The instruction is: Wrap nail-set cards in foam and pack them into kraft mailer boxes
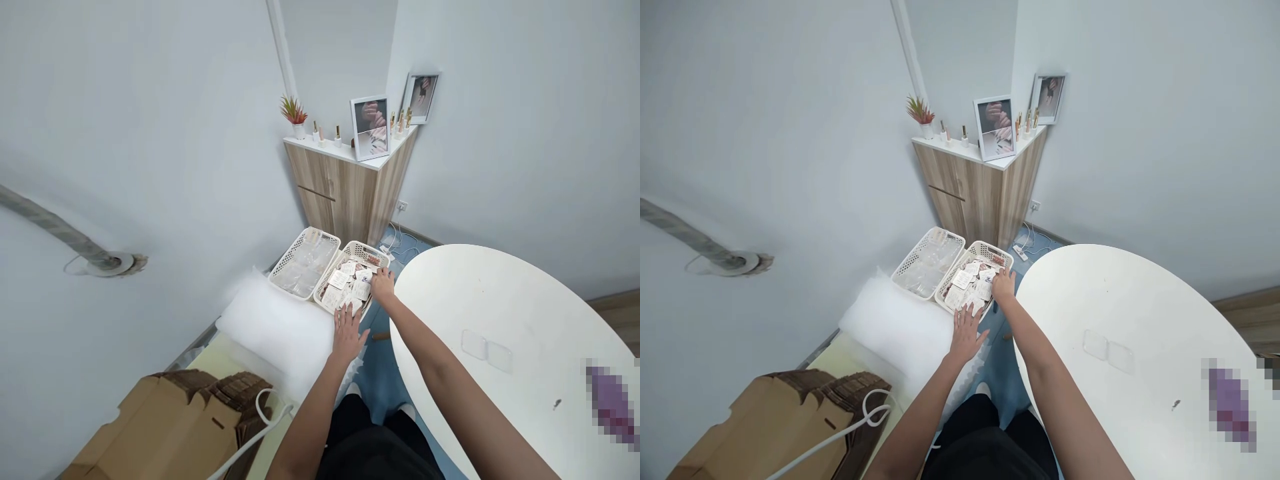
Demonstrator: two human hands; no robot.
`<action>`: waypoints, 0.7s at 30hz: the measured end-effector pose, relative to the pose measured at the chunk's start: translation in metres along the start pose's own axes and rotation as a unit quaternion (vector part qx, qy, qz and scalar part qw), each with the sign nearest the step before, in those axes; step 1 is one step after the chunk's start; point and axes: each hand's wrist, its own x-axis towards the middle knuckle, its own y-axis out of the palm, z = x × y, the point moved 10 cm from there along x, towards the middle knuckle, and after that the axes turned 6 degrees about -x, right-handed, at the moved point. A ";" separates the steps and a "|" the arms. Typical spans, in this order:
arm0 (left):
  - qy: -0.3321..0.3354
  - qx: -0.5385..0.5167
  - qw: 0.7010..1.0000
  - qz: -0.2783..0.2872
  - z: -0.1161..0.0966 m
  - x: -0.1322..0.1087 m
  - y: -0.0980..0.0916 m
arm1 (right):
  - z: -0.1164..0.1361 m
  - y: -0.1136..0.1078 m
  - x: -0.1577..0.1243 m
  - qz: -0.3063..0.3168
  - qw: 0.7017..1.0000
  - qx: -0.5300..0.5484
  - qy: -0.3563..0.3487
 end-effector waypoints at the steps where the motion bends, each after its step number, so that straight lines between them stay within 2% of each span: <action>1: -0.001 -0.002 1.000 0.002 0.000 0.000 0.000 | 0.001 0.000 0.000 -0.004 1.000 -0.021 0.007; 4: -0.002 -0.004 1.000 0.007 0.000 0.000 0.000 | 0.004 -0.003 -0.002 -0.018 0.994 -0.104 0.033; 6: 0.000 -0.007 1.000 0.007 -0.001 0.001 0.000 | 0.007 -0.005 -0.005 -0.016 0.992 -0.117 0.045; 10: 0.005 -0.001 1.000 0.004 0.000 0.002 -0.001 | 0.016 -0.006 -0.010 0.013 0.998 -0.038 0.041; 13: 0.008 0.007 1.000 0.006 0.002 0.002 -0.001 | 0.015 -0.022 -0.014 -0.014 0.998 0.047 0.043; 15: 0.005 0.002 1.000 0.006 0.003 0.002 -0.002 | 0.001 -0.040 -0.019 -0.060 0.989 0.122 0.067; 17: -0.006 -0.007 1.000 -0.011 0.001 0.003 -0.006 | -0.023 -0.058 -0.027 -0.105 0.967 0.213 0.095; 19: -0.020 -0.017 0.999 -0.047 -0.007 0.004 -0.013 | -0.055 -0.074 -0.039 -0.142 0.934 0.305 0.117; 21: -0.020 -0.036 0.996 -0.078 -0.025 0.005 -0.014 | -0.094 -0.086 -0.057 -0.165 0.900 0.377 0.146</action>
